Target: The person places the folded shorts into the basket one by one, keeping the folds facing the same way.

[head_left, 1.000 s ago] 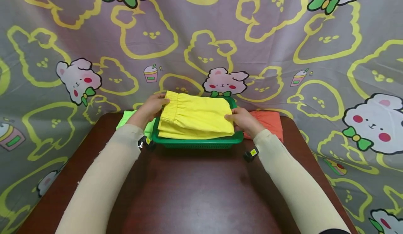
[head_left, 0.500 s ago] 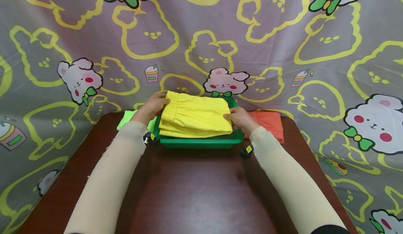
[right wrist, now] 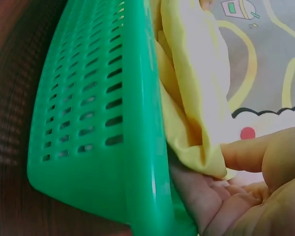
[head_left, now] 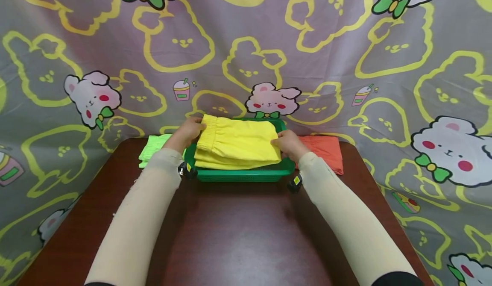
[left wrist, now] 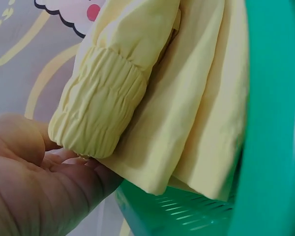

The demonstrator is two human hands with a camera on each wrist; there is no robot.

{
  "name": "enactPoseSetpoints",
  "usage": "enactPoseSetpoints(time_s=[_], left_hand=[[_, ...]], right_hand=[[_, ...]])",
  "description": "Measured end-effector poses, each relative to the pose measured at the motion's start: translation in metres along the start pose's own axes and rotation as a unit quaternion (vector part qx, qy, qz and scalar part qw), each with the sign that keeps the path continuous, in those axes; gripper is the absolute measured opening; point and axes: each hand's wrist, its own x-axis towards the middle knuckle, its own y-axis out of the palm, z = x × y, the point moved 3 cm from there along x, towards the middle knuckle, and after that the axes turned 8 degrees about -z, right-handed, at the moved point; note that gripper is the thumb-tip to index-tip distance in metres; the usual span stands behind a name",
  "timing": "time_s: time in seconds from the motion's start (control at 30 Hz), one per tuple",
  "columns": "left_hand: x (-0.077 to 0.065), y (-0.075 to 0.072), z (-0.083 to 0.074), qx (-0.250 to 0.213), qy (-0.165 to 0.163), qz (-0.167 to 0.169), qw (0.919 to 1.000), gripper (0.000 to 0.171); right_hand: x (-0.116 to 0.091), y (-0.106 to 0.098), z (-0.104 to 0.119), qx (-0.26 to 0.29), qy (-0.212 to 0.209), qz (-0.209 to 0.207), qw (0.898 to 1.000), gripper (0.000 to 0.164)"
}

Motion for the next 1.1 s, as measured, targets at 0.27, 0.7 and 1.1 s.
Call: enactPoseSetpoints(time_s=[0.27,0.7,1.1], left_hand=[[-0.002,0.005,0.003,0.013,0.008,-0.004,0.9999,0.055],[-0.002,0.013,0.011,0.013,0.01,0.001,0.9999,0.057],[-0.002,0.021,0.011,0.001,0.009,-0.018,0.9998,0.054]], right_hand=[[-0.003,0.005,0.005,-0.032,-0.01,-0.014,0.999,0.038],[-0.005,0.008,0.004,-0.077,-0.024,-0.02,0.997,0.048],[-0.004,0.011,0.009,-0.178,-0.04,-0.031,0.983,0.044]])
